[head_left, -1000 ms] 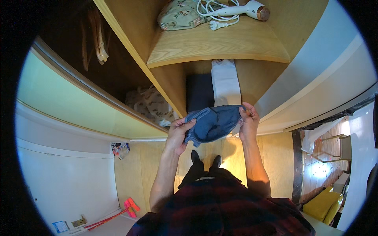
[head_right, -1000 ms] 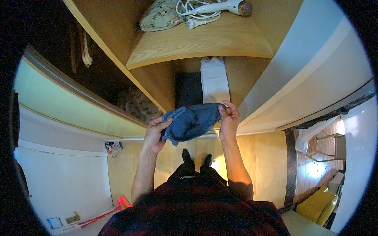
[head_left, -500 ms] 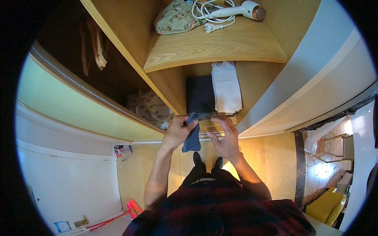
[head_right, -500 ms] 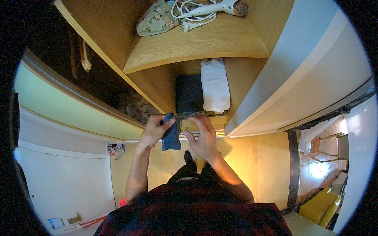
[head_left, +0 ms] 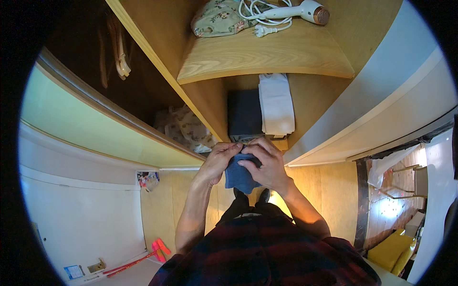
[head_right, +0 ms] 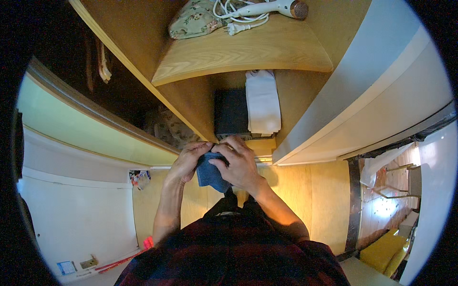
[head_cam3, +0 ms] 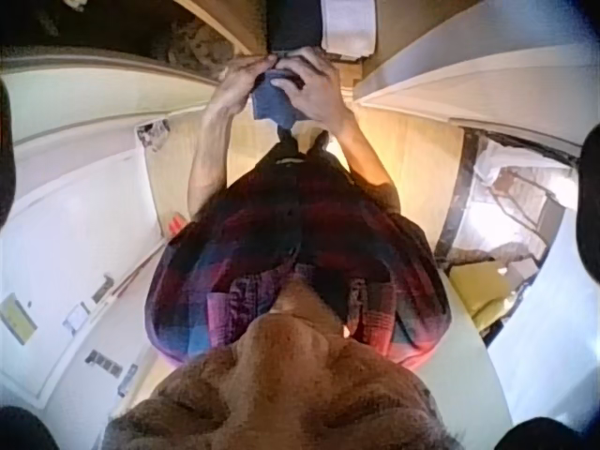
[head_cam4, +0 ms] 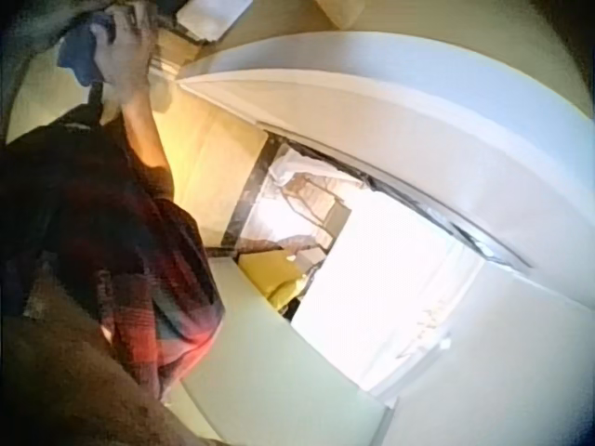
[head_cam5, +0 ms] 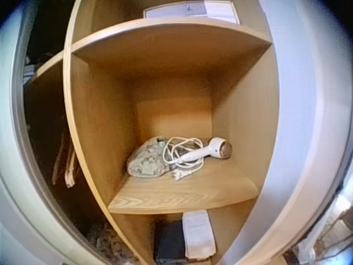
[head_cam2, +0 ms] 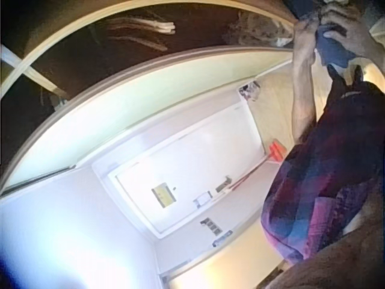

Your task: The person folds a dark cloth and wipes the interior shelves of a wooden cabinet, then cleans the exterior white sliding door and lower trim. The person kneels to reach the bottom edge of the door.

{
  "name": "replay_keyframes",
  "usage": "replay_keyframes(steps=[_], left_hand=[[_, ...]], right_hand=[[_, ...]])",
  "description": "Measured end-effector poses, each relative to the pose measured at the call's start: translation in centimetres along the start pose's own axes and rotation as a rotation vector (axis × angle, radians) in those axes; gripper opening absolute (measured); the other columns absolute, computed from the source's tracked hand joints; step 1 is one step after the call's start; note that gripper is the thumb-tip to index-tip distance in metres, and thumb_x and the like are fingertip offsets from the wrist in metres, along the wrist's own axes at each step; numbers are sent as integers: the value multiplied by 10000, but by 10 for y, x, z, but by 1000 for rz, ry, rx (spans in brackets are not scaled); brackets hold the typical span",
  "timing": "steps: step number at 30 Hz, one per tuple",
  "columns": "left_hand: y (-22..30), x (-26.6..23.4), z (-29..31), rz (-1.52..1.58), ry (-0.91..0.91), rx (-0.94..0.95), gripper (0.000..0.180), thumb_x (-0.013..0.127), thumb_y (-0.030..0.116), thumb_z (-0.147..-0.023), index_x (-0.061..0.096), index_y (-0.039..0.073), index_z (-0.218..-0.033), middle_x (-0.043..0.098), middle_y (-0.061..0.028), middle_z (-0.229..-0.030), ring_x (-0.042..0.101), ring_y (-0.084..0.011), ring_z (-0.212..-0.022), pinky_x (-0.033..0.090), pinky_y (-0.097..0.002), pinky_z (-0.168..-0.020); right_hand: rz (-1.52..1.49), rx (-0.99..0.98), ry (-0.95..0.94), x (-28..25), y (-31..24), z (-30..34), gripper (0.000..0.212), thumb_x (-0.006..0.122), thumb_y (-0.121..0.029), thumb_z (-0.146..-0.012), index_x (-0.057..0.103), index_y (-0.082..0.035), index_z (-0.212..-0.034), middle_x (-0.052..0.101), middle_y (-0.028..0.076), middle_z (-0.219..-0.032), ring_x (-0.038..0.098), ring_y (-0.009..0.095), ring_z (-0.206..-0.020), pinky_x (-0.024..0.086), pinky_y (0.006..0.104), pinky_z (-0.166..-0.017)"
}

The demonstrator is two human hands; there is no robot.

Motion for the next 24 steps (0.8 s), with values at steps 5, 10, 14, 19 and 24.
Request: replay_keyframes(steps=[5,10,14,19,24], left_hand=[[-15,1,-8,63,5,23,271,601,238,-1026,740,10,-983,690,-36,-861,597,-92,-778,480,-238,-698],[-5,0,-3,229,57,-23,252,625,230,-1012,734,3,-998,710,-42,-897,626,-100,-800,502,-242,-708],[-7,-4,-7,180,10,-15,289,625,277,-1019,732,9,-1032,713,-40,-920,629,-96,-792,513,-239,-705],[-16,-3,-8,69,-120,58,304,599,296,-1031,733,27,-1080,720,-36,-999,631,-112,-898,505,-285,-824],[-18,0,-7,68,-152,63,440,533,415,-1050,725,20,-1049,692,-15,-908,586,-79,-815,493,-246,-752]], right_hand=[[79,-51,18,4,-1,0,272,827,-44,-706,712,-30,-952,619,95,-880,612,284,-840,505,364,-743],[-169,131,52,-7,9,3,216,784,3,-771,725,-18,-977,622,99,-798,600,227,-731,477,314,-652],[-195,161,24,-11,12,-2,180,788,-32,-808,731,-3,-976,653,110,-785,601,205,-661,474,302,-603],[-305,258,38,-9,16,-4,152,807,-69,-806,734,15,-909,661,101,-764,616,185,-689,486,305,-638],[-320,199,134,-8,17,-3,153,810,11,-777,751,15,-918,651,79,-793,602,162,-744,479,287,-662]])
Point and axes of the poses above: each hand's wrist, its own z-axis away from the middle knuckle, its own x-axis out of the palm, y = z × x, the point moved 4 cm from there along -z, towards the middle knuckle
